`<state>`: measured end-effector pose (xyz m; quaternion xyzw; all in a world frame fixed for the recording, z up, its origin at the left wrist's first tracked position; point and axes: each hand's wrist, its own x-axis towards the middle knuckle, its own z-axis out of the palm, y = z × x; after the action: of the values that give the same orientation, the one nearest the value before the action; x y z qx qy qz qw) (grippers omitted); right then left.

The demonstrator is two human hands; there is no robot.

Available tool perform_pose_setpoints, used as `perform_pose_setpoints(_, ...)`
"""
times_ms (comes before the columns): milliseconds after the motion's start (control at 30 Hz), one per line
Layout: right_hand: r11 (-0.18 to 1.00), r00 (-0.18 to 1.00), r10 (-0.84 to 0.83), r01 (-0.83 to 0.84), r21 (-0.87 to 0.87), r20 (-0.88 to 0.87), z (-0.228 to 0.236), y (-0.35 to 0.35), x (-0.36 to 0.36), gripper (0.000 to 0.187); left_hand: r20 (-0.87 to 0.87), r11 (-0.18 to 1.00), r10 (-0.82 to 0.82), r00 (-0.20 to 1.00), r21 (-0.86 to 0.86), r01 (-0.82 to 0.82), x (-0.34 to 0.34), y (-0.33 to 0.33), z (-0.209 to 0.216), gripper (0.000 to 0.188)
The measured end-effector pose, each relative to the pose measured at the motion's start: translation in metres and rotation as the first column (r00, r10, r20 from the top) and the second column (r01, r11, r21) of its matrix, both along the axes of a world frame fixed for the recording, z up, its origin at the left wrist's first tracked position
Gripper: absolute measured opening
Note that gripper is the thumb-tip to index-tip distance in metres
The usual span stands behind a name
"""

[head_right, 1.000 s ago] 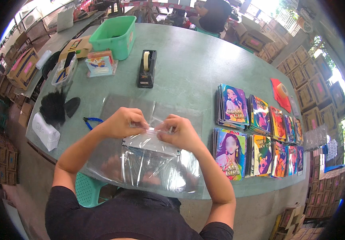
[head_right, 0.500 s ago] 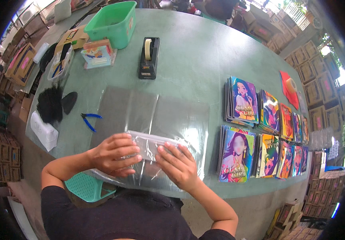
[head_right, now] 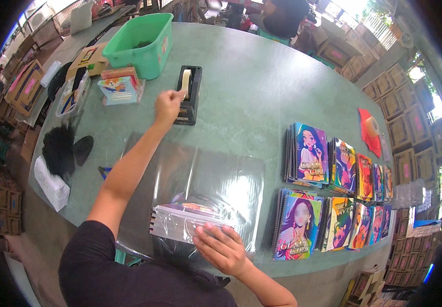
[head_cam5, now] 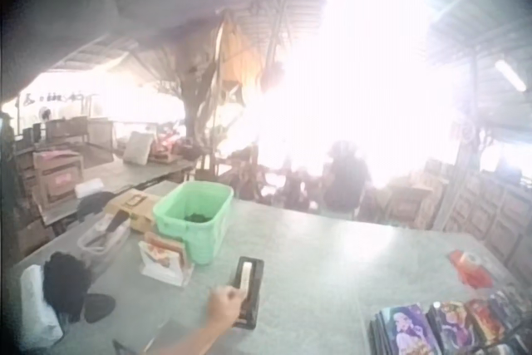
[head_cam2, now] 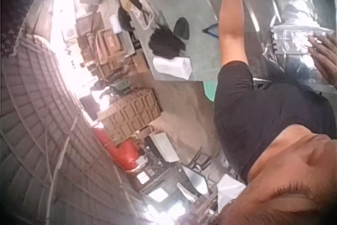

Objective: The person places a notebook onto a plastic sheet, folds the sheet around the notebook, and secures it with adhesive tape from a dispenser.

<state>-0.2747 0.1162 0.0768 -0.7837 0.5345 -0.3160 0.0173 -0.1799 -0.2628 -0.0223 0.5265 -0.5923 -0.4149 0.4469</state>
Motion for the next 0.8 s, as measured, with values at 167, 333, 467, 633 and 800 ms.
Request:
perform_pose_setpoints(167, 0.999, 1.0, 0.017, -0.017, -0.041, 0.012, 0.005, -0.004, 0.006, 0.025, 0.072, 0.978, -0.12, 0.99, 0.183, 0.105, 0.043, 0.029, -0.039, 0.02)
perform_pose_setpoints(333, 0.999, 1.0, -0.005, 0.006, -0.034, 0.025, 0.003, -0.004, 0.003, 0.029, 0.154, 0.988, -0.156, 0.976, 0.012, 0.156, 0.098, 0.087, 0.063, 0.019)
perform_pose_setpoints(467, 0.998, 0.998, -0.005, 0.009, -0.062, 0.063, 0.005, -0.005, 0.005, 0.029, -0.183, 0.958, -0.159, 0.97, -0.266, 0.107, 0.143, 0.265, 0.114, 0.033)
perform_pose_setpoints(633, 0.996, 0.995, 0.055, -0.049, -0.078, 0.082, 0.004, -0.006, 0.007, 0.027, -0.276, 0.957, -0.133, 0.952, 0.215, 0.195, 0.092, 0.367, 0.074, 0.018)
perform_pose_setpoints(800, 0.995, 0.996, 0.068, -0.064, -0.072, 0.055, 0.008, -0.002, 0.008, 0.027, -0.032, 0.976, 0.049, 0.998, -0.212, -0.055, 0.07, 0.36, 0.055, 0.024)
